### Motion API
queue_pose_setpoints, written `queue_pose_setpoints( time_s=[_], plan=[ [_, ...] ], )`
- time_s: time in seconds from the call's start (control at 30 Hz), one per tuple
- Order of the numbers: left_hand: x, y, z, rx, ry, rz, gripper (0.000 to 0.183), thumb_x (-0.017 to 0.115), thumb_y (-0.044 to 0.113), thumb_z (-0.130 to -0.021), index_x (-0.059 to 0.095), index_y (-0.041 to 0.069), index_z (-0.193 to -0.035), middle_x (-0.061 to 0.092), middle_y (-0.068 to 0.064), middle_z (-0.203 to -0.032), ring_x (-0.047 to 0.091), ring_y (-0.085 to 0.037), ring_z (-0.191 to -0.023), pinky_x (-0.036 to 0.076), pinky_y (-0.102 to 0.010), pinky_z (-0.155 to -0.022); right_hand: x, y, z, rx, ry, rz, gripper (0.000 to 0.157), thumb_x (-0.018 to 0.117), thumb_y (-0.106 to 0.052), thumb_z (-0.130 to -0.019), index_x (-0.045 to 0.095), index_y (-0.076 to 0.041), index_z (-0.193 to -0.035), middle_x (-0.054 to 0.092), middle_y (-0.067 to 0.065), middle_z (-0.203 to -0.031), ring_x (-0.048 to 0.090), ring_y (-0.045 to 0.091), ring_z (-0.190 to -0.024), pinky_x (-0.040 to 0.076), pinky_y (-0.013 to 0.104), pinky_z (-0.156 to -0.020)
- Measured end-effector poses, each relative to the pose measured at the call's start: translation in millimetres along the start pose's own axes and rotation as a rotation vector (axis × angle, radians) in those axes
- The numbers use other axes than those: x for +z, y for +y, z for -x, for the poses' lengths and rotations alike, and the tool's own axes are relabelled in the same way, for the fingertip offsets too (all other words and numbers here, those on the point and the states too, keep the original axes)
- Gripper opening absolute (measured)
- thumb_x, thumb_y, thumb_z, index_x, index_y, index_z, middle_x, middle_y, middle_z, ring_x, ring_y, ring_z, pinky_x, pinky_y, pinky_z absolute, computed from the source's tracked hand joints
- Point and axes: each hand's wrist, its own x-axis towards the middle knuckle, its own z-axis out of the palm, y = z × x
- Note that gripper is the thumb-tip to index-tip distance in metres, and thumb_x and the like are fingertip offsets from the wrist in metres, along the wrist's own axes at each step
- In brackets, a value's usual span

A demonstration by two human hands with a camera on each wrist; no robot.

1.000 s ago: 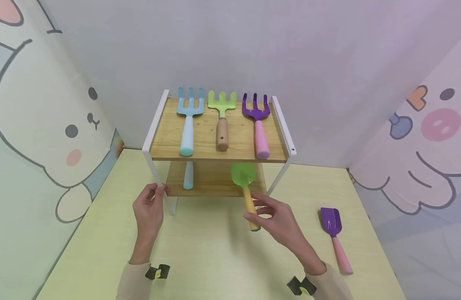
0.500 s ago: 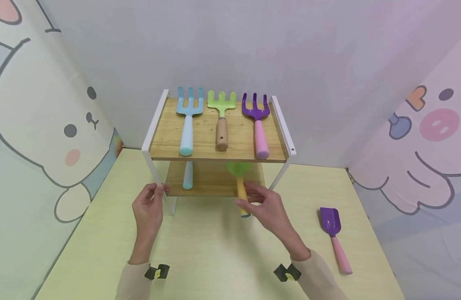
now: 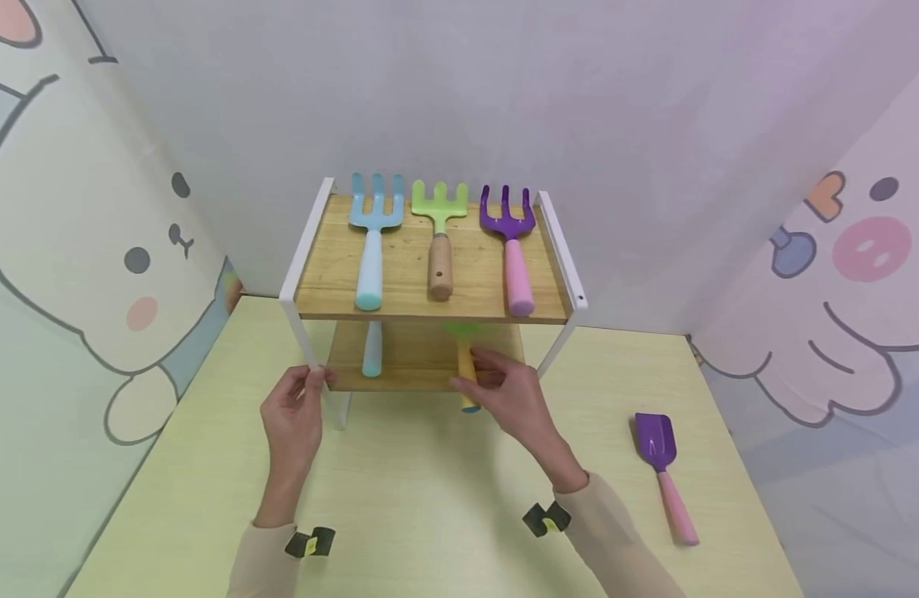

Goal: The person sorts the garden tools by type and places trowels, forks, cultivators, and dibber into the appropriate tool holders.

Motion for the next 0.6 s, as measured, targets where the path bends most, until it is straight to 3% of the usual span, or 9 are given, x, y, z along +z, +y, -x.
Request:
queue_pose_setpoints(
  time_s=[0.6],
  plan=[
    [0.0,0.4,-0.2,0.005,0.012,-0.025,0.016,0.060,-0.005,-0.101,0.061,-0.020,-0.094,0.074,-0.002,-0.088,0.071,-0.010,-0.083,0.057,-0.018,-0.087,13.3,-7.1,-30.0,0.036,-0.030,0.103,0.047,0.083,-0.022,-0.090,0.068,-0.001,-0.129,0.072,0.017,-0.119,0.074,0.028,-0.098,0.063,0.033,-0.077]
  ],
)
